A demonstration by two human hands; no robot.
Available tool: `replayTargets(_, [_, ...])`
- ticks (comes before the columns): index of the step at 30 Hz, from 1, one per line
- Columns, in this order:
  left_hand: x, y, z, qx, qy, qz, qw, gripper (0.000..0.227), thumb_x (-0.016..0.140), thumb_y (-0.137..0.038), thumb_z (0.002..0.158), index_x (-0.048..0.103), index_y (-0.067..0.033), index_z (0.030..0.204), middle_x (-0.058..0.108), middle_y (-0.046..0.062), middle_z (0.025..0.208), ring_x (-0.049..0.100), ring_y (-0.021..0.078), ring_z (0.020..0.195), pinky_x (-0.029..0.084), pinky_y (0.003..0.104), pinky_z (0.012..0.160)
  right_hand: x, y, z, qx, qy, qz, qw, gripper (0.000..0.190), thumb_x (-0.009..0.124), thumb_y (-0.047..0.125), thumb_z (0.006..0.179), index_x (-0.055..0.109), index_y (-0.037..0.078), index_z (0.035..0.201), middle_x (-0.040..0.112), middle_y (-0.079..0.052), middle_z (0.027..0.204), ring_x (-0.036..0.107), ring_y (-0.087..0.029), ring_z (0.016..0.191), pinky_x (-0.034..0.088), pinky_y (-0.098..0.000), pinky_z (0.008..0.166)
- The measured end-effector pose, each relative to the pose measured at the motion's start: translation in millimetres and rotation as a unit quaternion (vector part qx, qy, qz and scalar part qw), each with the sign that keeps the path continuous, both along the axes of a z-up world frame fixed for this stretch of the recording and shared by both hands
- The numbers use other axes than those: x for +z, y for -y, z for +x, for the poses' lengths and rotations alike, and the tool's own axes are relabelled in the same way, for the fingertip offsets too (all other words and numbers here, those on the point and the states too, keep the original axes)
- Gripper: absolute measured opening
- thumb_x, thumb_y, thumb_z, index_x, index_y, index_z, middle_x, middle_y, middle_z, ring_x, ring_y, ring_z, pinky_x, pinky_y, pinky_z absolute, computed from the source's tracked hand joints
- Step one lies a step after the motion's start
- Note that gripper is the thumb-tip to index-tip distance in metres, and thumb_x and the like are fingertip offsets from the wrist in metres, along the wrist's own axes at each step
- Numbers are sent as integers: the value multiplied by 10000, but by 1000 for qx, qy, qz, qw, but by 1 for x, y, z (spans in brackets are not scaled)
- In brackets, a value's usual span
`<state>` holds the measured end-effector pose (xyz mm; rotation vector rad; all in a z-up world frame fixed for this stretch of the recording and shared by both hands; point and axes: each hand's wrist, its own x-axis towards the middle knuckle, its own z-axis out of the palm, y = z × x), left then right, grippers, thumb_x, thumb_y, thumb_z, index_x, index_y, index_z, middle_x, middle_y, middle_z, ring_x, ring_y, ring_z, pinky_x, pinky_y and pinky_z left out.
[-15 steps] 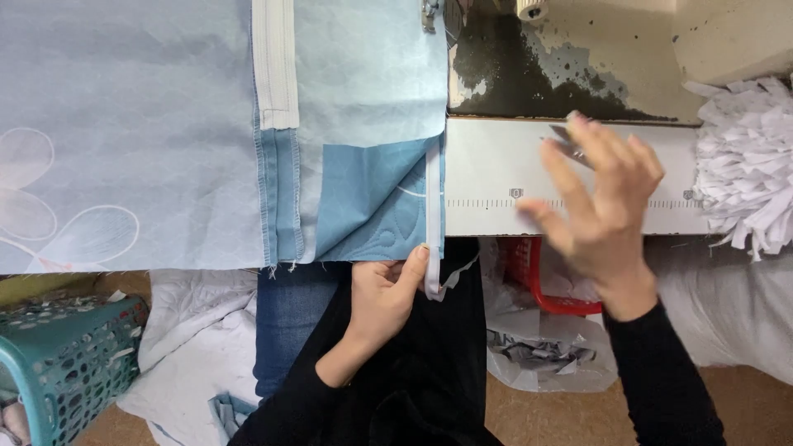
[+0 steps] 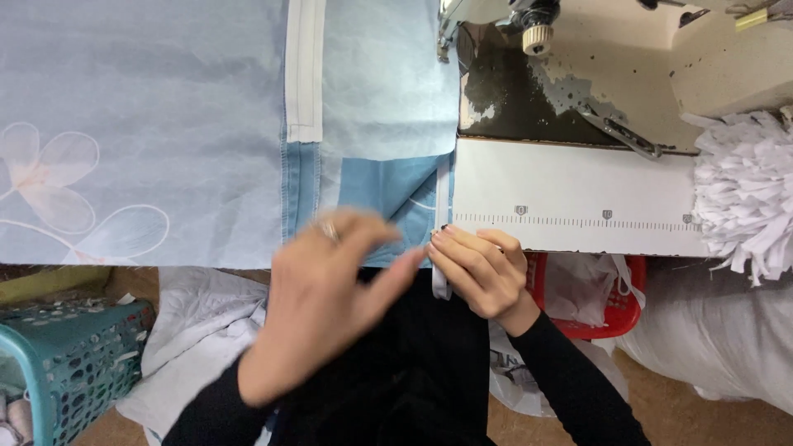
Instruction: Sewing a white zipper onto the edge of a blue patterned fabric using an industrial sewing machine.
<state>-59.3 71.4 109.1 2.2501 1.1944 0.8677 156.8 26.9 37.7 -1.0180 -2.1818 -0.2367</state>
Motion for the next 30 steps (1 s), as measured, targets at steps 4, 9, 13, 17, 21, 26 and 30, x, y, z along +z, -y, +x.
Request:
replayTargets(4, [-60,-57,12,17,-215,15,976,839,839,-822,695,681,-73,1037,522,171,1310,422,351,1209,462,498,855,-3,8,-9,-36,-3,13,999,238,558,5,1038,790,48,999,772,-70,1078,768,-188,978,441,-321,923])
replayTargets(9, [-89,5,36,-57,-62,179,980,175,776,-113,812,608,-118,861,559,51,764,585,277,746,489,417,815,-36,14,-12,-113,-61,94,987,235,694,175,1000,778,182,781,791,-2,883,781,-178,832,513,-358,894])
replayTargets(13, [-85,16,31,-68,24,157,985,103,665,-28,927,701,-118,961,623,47,866,635,250,757,530,374,723,-47,21,-12,-106,-99,93,985,247,726,126,977,746,169,735,795,1,868,787,-190,834,507,-364,930])
replayTargets(17, [-84,21,37,-78,58,201,975,137,615,-47,1006,749,-77,1008,699,91,993,698,257,905,559,377,783,-74,33,-5,-105,-111,113,982,289,737,82,964,710,142,682,764,-10,846,769,-219,818,513,-427,934])
replayTargets(21, [-82,20,42,-67,68,238,966,194,579,-57,1034,769,-78,997,738,78,989,714,229,879,575,350,771,-91,42,5,-86,-125,116,982,225,742,34,948,706,96,734,730,-41,903,741,-289,833,549,-481,880])
replayTargets(26, [-77,18,44,-76,73,239,965,237,524,-25,1045,754,-55,992,728,106,932,695,246,826,558,342,745,-97,42,12,-69,-160,86,981,141,825,25,855,700,45,916,721,-20,995,748,-286,922,563,-448,903])
replayTargets(30, [-74,20,38,-120,59,181,974,236,501,-36,1046,734,-44,1006,729,112,897,684,252,818,555,341,745,-75,16,6,-2,-173,93,980,139,813,-81,814,721,-23,899,717,-146,1071,760,-396,927,633,-459,801])
